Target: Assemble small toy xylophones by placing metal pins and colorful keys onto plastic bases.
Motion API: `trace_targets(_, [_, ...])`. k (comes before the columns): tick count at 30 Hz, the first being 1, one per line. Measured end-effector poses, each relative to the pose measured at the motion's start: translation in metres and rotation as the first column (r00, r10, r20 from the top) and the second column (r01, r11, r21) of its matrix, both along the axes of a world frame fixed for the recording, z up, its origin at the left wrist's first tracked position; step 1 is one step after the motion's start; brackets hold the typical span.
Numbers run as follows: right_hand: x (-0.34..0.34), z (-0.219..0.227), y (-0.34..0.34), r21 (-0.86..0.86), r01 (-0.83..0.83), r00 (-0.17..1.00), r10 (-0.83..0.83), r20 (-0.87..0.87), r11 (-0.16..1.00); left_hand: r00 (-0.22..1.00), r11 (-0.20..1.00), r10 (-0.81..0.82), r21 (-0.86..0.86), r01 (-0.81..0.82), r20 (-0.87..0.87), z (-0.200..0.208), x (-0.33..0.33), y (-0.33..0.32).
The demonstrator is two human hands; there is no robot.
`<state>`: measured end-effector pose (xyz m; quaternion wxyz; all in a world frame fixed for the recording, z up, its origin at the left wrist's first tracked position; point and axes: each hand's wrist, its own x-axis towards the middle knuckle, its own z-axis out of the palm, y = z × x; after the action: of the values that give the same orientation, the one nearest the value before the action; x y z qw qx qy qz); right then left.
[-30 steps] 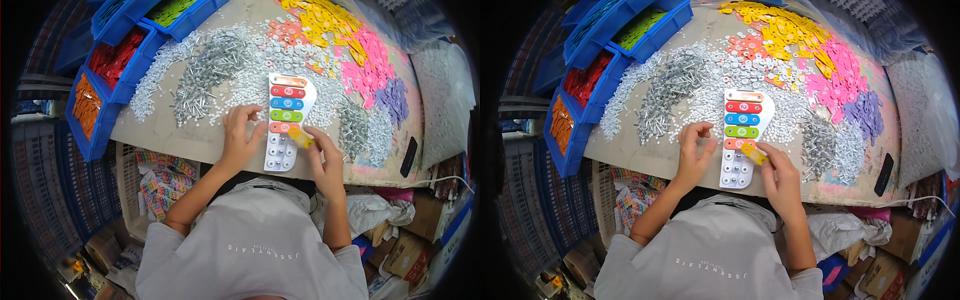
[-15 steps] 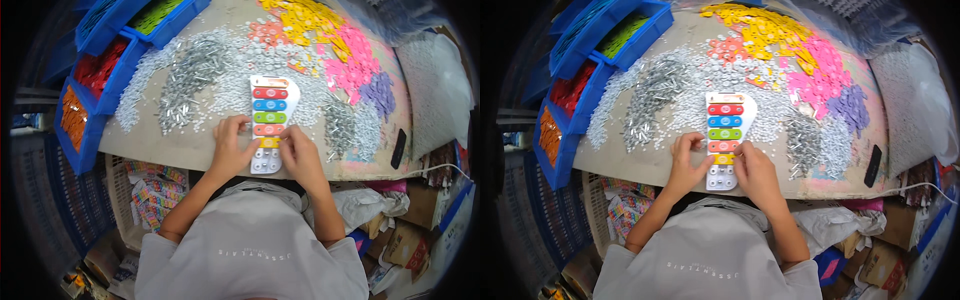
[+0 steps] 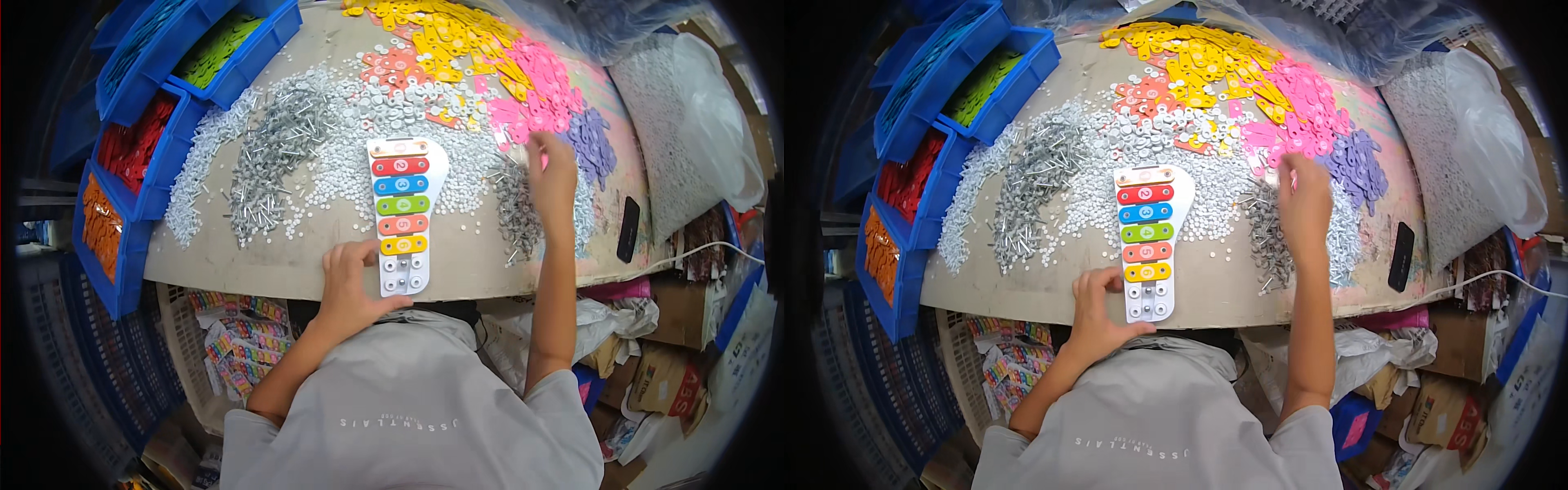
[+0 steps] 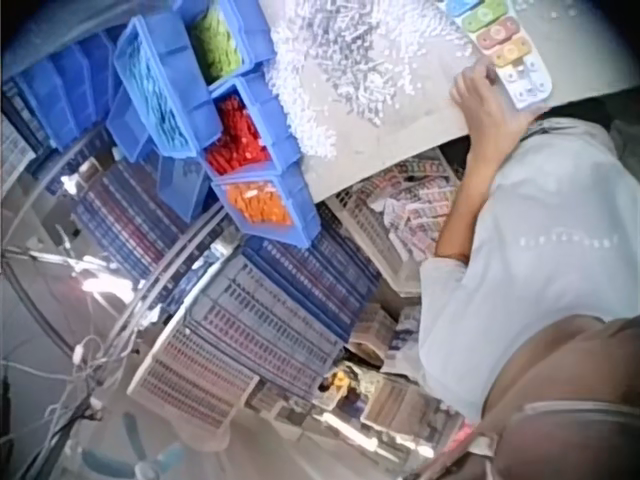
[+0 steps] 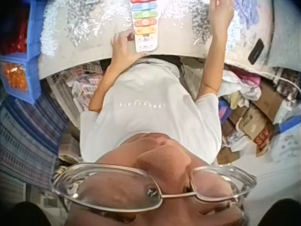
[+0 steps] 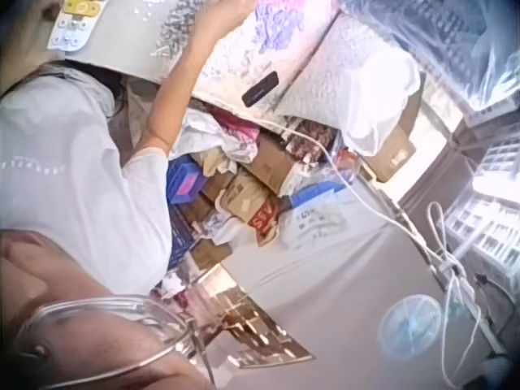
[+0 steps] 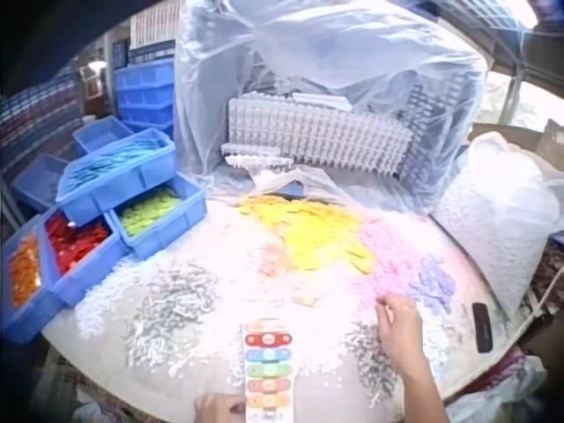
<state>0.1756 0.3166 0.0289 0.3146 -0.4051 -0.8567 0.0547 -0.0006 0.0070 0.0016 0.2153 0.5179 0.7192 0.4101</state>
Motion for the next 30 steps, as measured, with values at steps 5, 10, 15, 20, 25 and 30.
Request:
trace_targets(5, [-0.004,-0.006,0.078,-0.293,0.366,0.909,-0.273,0.314,0.883,0.991,0.999,-0.032,0.022,0.035,-0.132,-0.009,0.004,0.001])
trace_targets(10, [0.015,-0.044,0.117,-0.203,0.286,0.916,-0.205,0.346,0.936,0.993,0.998,-0.061,-0.011,0.060,-0.097,-0.011,0.003,0.000])
trace_targets(15, [0.030,-0.047,0.129,-0.262,0.216,0.942,-0.129,0.310,0.941,0.992,0.998,-0.062,-0.002,0.062,-0.106,-0.012,0.002,-0.004])
trace_targets(20, [0.039,-0.035,0.100,-0.663,0.000,0.963,-0.179,-0.203,0.749,0.994,0.999,-0.054,-0.005,0.054,-0.091,-0.015,0.000,-0.008])
trace_targets(25, [0.006,0.026,-0.035,-0.690,-0.269,0.874,-0.131,-0.468,0.672,0.999,0.999,-0.001,0.034,0.000,0.044,-0.014,-0.001,-0.004])
trace_targets(30, [-0.007,0.031,-0.143,-0.849,-0.380,0.912,-0.003,-0.410,0.366,0.981,0.992,0.073,0.084,-0.089,0.178,-0.022,0.000,0.001])
